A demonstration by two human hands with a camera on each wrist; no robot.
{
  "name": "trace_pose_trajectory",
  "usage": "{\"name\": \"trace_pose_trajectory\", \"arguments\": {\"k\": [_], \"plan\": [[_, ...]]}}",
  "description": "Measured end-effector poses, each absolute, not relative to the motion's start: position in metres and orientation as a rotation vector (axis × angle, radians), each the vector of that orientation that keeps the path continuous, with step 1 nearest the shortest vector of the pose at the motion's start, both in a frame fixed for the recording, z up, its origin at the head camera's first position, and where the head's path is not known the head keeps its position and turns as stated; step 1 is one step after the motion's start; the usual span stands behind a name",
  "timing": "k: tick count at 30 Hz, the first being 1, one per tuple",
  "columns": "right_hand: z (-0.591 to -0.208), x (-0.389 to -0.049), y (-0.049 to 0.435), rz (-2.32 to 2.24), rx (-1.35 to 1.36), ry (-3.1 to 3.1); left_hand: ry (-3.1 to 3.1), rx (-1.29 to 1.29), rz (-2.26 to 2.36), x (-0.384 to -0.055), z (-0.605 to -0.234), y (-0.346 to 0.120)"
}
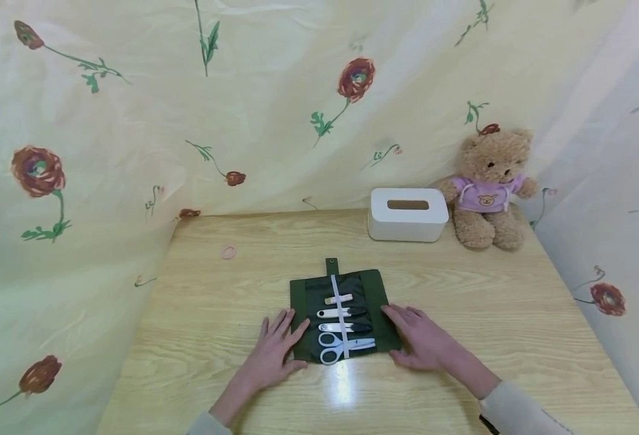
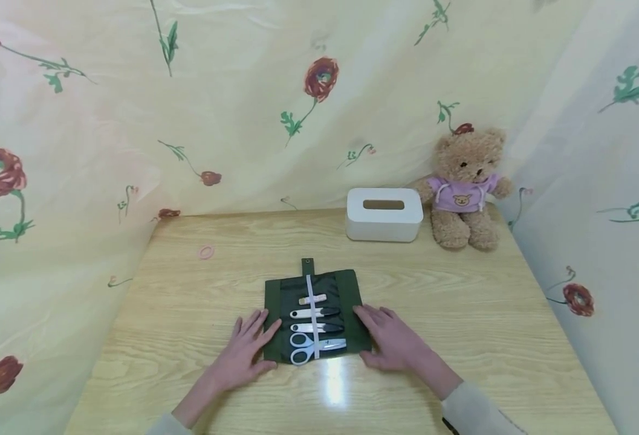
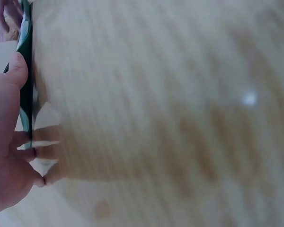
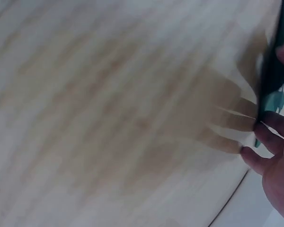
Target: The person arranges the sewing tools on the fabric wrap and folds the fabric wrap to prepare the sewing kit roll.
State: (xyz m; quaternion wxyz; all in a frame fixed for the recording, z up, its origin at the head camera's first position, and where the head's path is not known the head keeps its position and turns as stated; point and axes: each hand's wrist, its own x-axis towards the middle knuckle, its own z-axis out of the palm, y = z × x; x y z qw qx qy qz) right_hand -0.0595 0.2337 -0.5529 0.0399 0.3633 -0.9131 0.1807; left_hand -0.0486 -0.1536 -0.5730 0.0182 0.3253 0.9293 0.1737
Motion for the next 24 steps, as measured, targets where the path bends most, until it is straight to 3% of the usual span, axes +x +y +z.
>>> {"name": "trace_pose_trajectory", "arguments": {"k": [14, 24], "plan": [[-0.57, -0.053, 0.232, 0.421, 1.166, -2.69, 2.954, 1.008, 0.384, -0.043, -0.58, -0.148], [-0.557, -0.061, 0.228, 0.642, 1.004, -2.695, 2.895, 0.735, 0.916, -0.043, -0.578, -0.141]]}}
